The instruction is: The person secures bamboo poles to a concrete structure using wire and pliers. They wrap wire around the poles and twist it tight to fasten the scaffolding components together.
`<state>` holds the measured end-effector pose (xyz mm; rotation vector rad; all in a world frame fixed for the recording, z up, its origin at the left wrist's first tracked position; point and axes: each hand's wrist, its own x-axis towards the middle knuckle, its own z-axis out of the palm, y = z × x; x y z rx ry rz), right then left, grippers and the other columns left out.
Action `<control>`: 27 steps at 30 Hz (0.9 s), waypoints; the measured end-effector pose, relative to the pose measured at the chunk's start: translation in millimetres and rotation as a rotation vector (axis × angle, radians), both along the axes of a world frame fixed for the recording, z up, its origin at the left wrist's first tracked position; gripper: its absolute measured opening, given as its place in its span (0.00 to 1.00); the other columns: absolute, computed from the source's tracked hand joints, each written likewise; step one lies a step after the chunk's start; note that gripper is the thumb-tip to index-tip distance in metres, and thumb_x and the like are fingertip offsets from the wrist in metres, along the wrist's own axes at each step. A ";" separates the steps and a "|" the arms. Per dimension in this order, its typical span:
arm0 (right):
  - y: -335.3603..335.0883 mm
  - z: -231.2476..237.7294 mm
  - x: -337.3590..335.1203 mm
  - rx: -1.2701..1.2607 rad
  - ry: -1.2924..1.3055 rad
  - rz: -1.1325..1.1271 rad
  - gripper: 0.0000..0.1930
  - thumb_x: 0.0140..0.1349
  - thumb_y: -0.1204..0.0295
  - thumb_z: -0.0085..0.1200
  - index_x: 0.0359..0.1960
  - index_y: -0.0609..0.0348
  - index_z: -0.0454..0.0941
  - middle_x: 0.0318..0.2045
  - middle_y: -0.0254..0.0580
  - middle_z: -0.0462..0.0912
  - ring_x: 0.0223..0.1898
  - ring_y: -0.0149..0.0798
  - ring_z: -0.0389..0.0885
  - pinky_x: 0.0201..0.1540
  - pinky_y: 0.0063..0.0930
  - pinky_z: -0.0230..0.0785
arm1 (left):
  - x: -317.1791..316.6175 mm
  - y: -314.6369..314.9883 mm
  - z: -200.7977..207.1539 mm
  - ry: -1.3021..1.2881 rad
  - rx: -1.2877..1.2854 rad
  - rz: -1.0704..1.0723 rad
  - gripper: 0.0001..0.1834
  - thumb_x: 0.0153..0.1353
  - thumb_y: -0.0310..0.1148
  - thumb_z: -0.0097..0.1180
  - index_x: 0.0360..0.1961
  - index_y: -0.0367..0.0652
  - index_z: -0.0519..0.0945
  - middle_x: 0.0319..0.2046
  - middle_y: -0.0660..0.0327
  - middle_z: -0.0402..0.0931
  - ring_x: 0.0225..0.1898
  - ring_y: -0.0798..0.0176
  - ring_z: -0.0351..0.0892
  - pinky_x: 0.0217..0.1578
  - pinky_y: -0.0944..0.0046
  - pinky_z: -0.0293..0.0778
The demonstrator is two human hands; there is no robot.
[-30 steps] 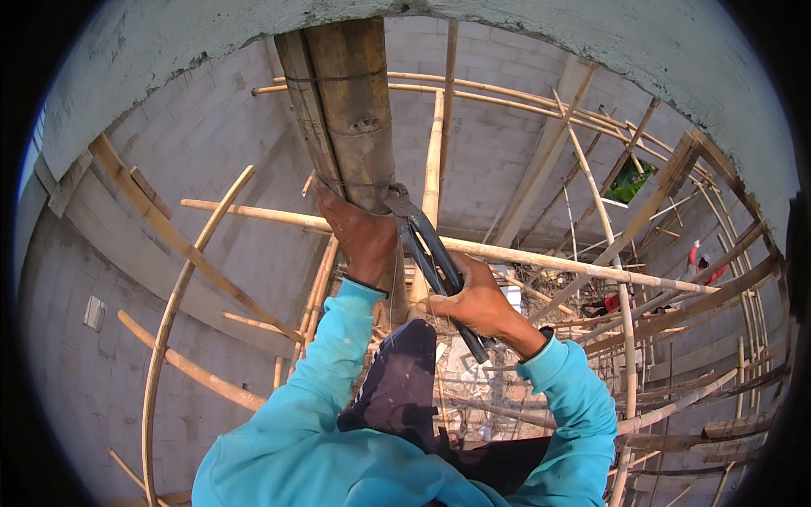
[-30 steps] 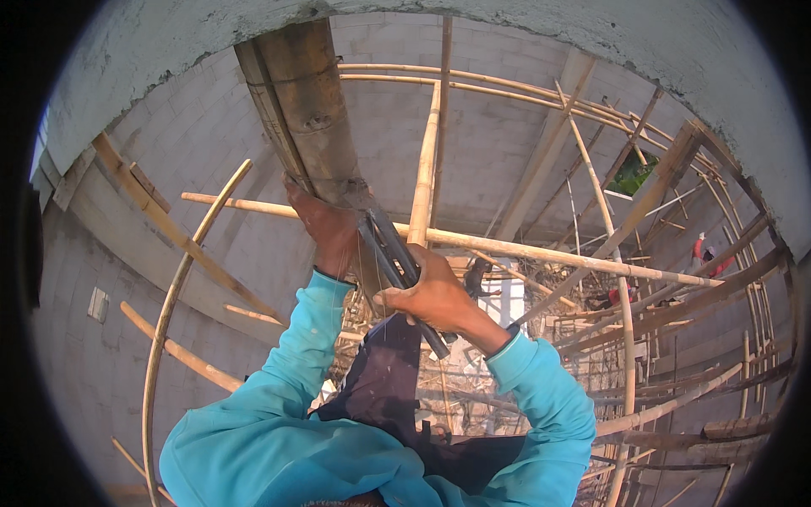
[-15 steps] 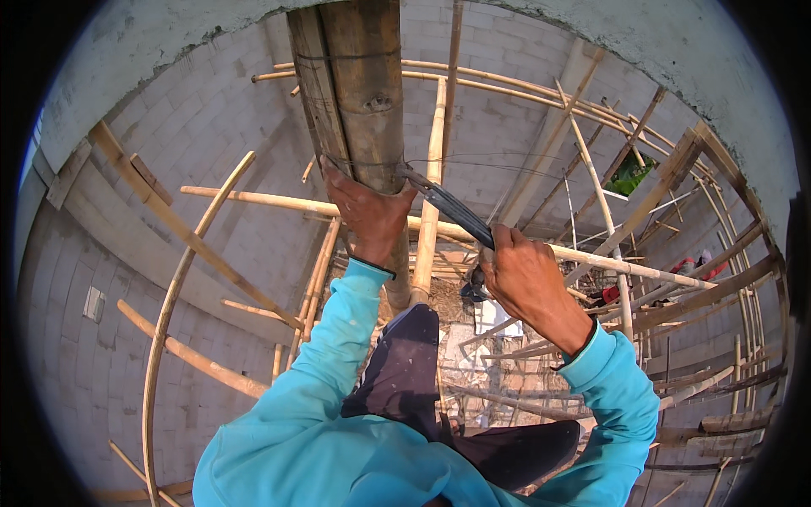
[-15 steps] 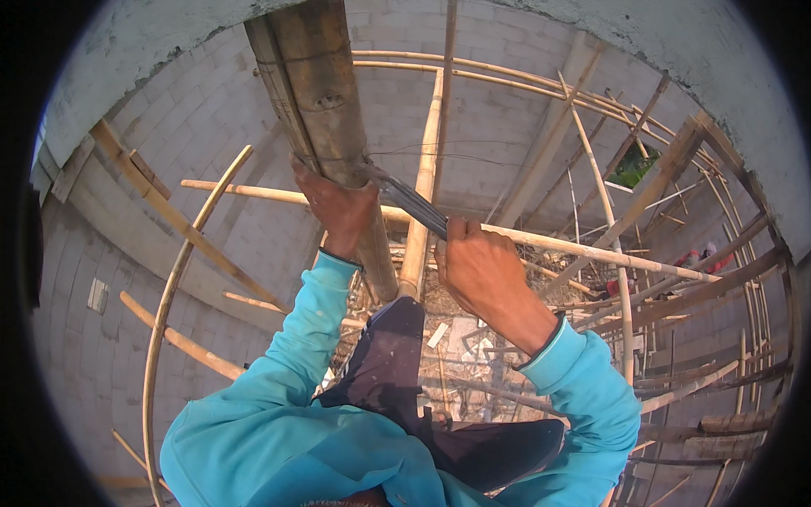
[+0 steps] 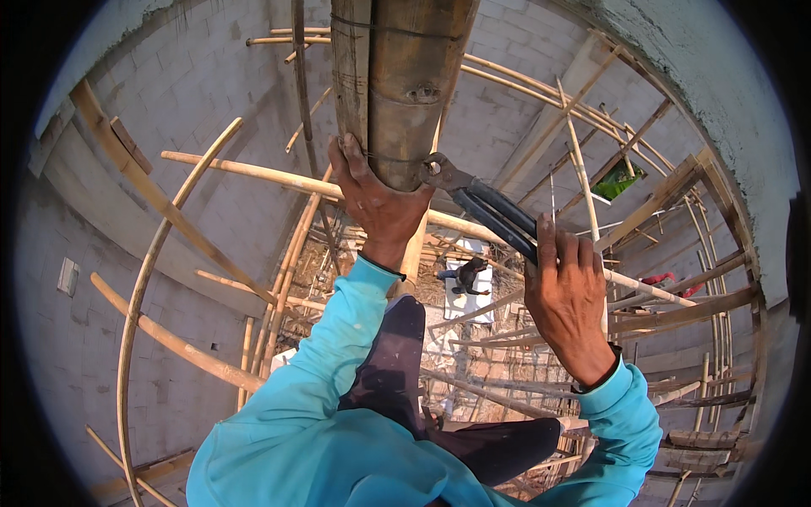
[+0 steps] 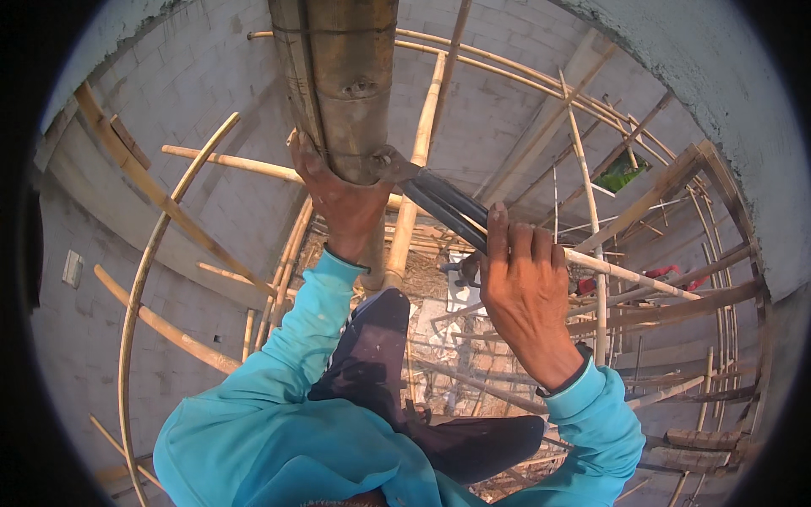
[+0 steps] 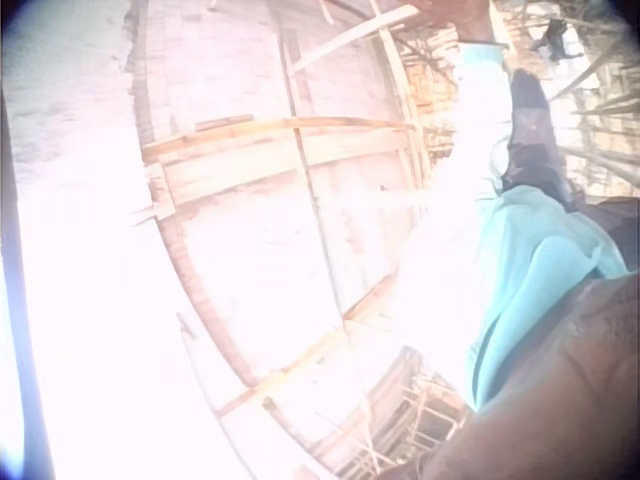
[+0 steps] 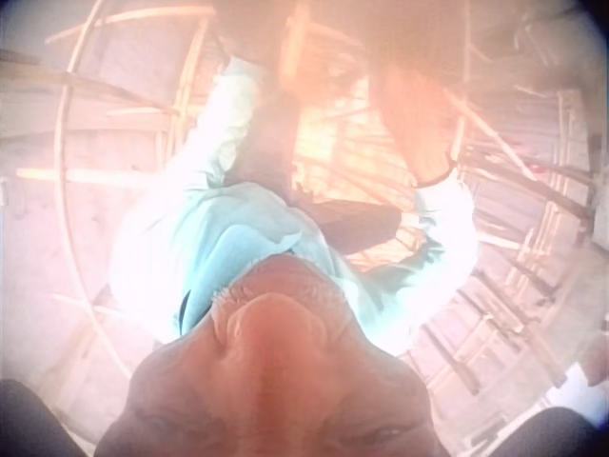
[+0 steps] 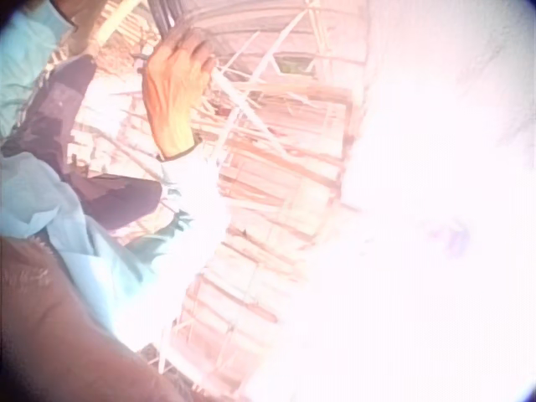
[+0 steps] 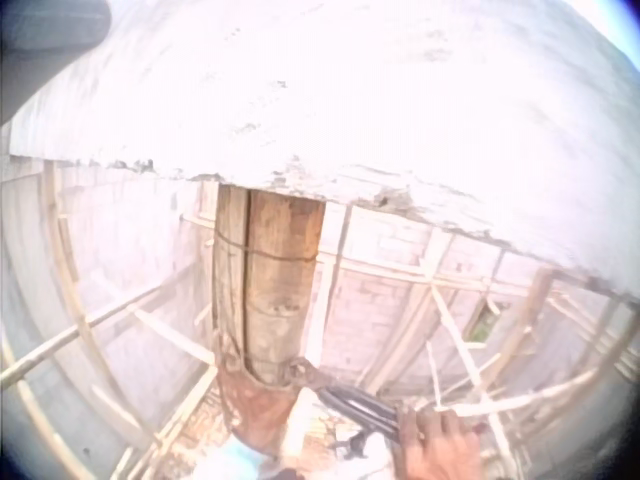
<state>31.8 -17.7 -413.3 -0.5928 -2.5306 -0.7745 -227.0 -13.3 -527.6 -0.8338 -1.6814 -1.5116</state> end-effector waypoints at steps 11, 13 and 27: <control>30.3 13.0 -12.7 -1.604 0.071 -0.210 0.21 0.65 0.57 0.64 0.45 0.66 0.82 0.17 0.32 0.74 0.18 0.31 0.73 0.24 0.31 0.63 | -5.3 1.9 0.6 0.050 0.045 -0.047 0.73 0.31 0.40 0.81 0.79 0.44 0.48 0.74 0.32 0.49 0.67 0.25 0.62 0.61 0.34 0.67; 27.3 8.0 -12.3 -1.621 0.145 -0.192 0.23 0.64 0.61 0.64 0.54 0.66 0.80 0.24 0.37 0.79 0.25 0.32 0.79 0.29 0.33 0.68 | -5.6 1.9 0.7 0.046 0.045 -0.045 0.73 0.31 0.39 0.81 0.79 0.44 0.48 0.74 0.32 0.48 0.68 0.25 0.61 0.62 0.34 0.65; 32.4 -42.6 -26.2 -1.359 0.136 -0.143 0.27 0.71 0.50 0.57 0.33 0.70 0.81 0.19 0.41 0.74 0.25 0.36 0.73 0.31 0.38 0.65 | -4.0 3.2 4.1 0.057 0.068 -0.028 0.72 0.32 0.42 0.84 0.76 0.38 0.51 0.73 0.31 0.51 0.68 0.26 0.63 0.63 0.35 0.66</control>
